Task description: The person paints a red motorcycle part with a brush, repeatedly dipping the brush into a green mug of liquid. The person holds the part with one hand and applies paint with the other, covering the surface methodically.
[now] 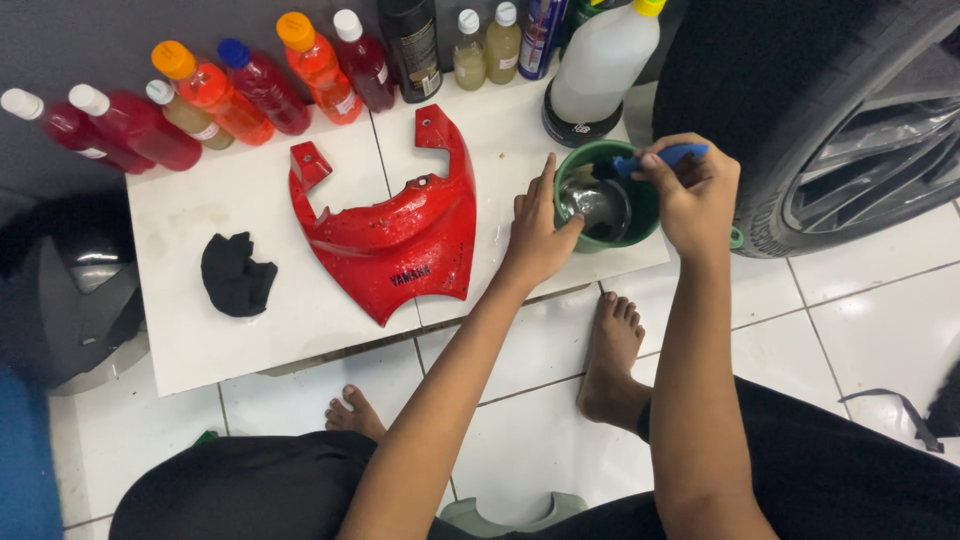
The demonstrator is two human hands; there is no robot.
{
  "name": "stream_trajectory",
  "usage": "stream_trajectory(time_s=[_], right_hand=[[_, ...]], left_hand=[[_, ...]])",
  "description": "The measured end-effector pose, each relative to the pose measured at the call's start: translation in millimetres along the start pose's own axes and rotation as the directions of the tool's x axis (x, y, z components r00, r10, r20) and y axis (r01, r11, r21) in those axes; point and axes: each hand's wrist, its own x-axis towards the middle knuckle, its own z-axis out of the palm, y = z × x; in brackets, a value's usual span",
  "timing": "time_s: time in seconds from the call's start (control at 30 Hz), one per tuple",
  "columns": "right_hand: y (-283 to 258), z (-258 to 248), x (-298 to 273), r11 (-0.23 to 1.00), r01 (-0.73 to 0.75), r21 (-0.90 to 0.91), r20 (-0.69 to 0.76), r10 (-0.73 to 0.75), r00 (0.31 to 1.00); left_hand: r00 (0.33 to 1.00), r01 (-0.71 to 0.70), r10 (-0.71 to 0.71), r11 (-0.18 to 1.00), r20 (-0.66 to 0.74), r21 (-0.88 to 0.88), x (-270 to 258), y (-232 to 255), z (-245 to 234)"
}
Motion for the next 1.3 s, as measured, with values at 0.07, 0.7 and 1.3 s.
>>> stream_trajectory(time_s=[0.07, 0.7, 1.3], right_hand=[[-3, -4, 1, 0.999, 0.039, -0.032, 0.015, -0.038, 0.999], [-19, 3, -6, 0.957, 0.265, -0.116, 0.05, -0.261, 0.964], [40, 31, -4, 0.826, -0.287, 0.485, -0.315, 0.471, 0.824]], left_hand=[[1.0, -0.025, 0.025, 0.999, -0.015, -0.022, -2, 2, 0], [0.994, -0.097, 0.095, 0.994, -0.049, -0.041, 5, -4, 0], [0.998, -0.065, 0.067, 0.996, 0.022, -0.065, 4, 0, -9]])
